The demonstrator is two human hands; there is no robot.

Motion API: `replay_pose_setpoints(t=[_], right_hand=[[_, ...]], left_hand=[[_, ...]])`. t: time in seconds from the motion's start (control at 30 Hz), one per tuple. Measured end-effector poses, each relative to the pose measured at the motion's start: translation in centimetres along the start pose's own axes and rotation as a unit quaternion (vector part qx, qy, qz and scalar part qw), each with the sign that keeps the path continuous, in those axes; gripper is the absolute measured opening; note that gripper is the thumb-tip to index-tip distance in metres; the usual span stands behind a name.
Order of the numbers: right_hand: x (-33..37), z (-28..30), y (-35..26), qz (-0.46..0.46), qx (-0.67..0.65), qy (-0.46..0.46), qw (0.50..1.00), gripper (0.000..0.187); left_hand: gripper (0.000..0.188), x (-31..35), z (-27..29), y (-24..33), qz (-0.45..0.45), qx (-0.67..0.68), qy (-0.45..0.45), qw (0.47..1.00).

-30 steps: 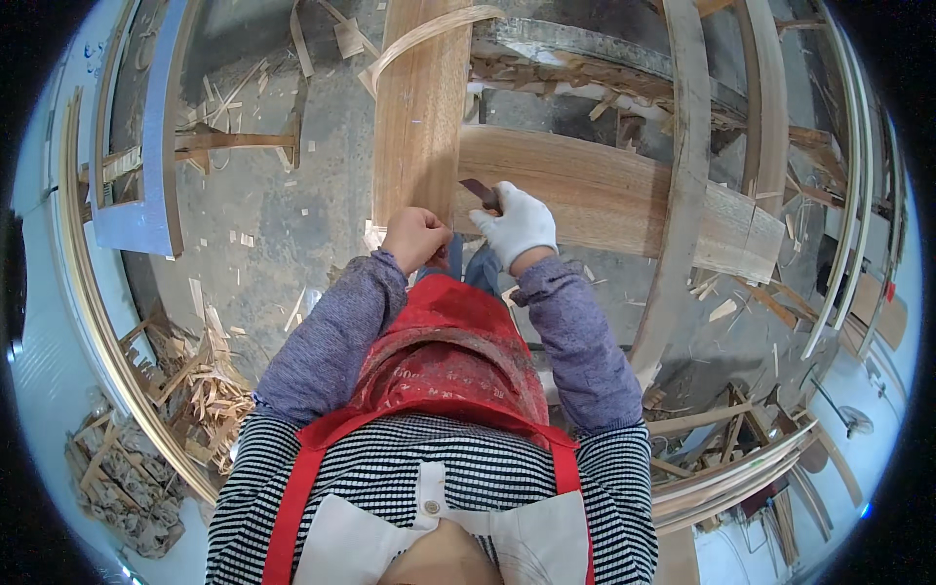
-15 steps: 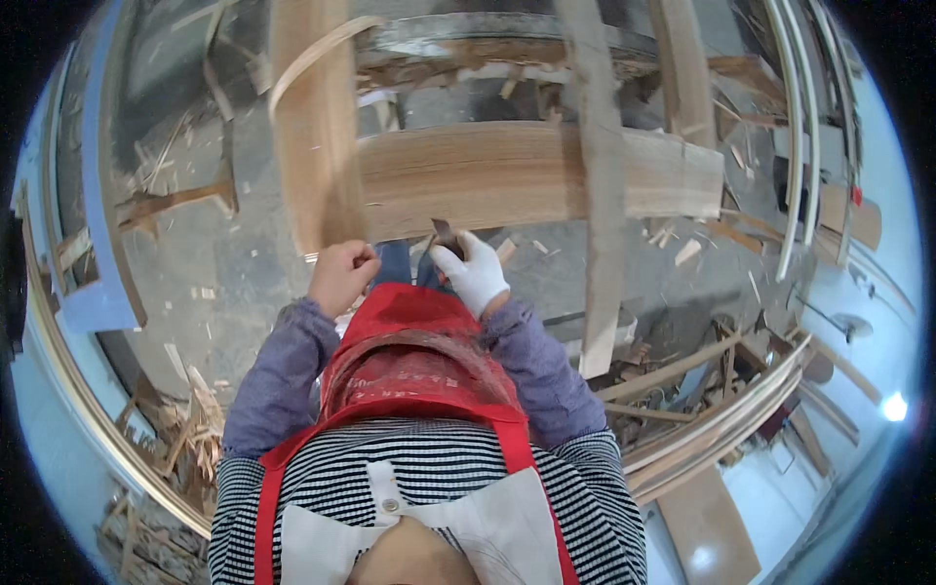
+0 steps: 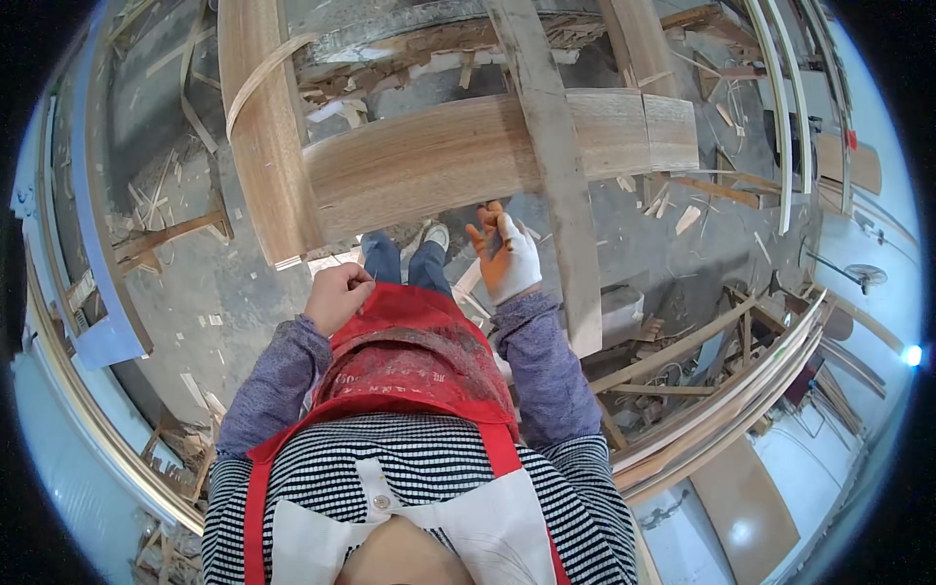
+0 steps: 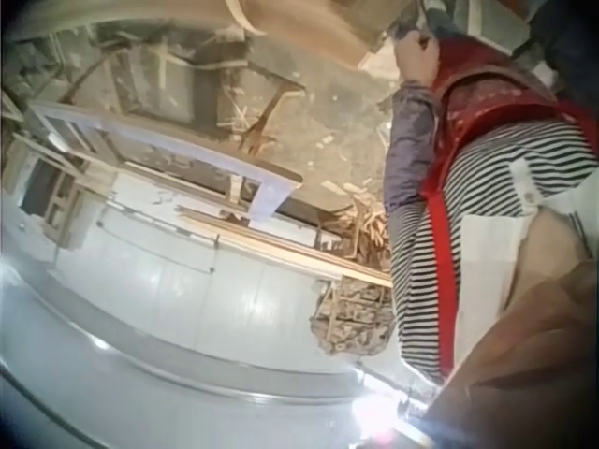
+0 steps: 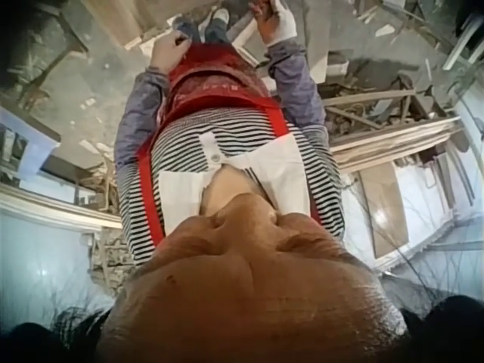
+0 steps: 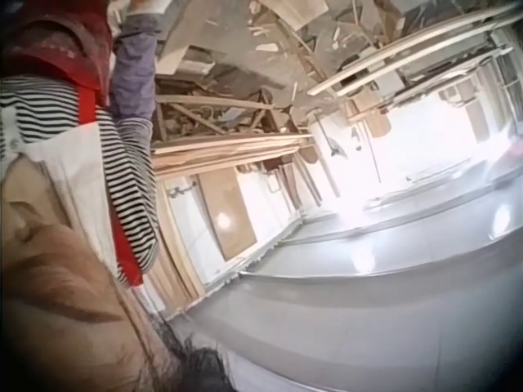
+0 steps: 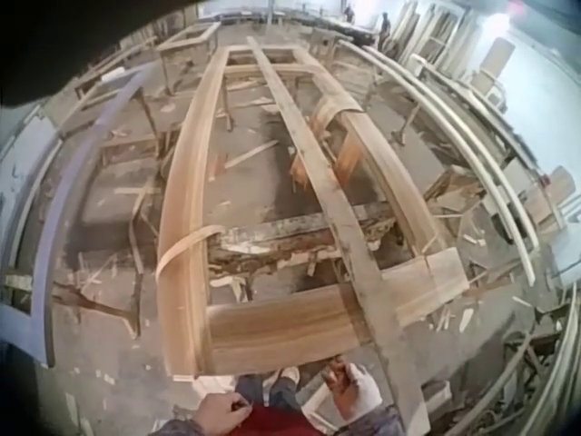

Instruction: The recorder is assembling and applying a white coating to wooden frame components using a roller.

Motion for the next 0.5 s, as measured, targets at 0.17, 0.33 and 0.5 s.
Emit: replay_pose_setpoints(t=[0.17,0.33,0.5], right_hand=[[0.4,-1.2,1.0,-0.028,-0.023,-0.017,0.999,0.018],[1.8,-3.0,2.3,-0.079,-0.045,-0.053,0.994,0.019],[4.3,-6.9,4.8,-0.096,0.113,-0.114,0.982,0.018]], left_hand=[[0.012,0.4,-0.1,0.1,-0.001,0.007,0.011,1.000],[0.015,0.7,0.4,-1.6,0.041,0.039,0.033,0.998],[0.014,1.3,2.5,-3.8,0.050,0.062,0.070,0.994]])
Point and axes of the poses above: each hand's wrist, its own x-axis away from the middle knuckle, its own z-axis out of the back of the hand, y = z × x, the point moved 10 cm from there along -x, towards the middle knuckle, and after that the axes turned 6 degrees about y, right-handed, at the moved point
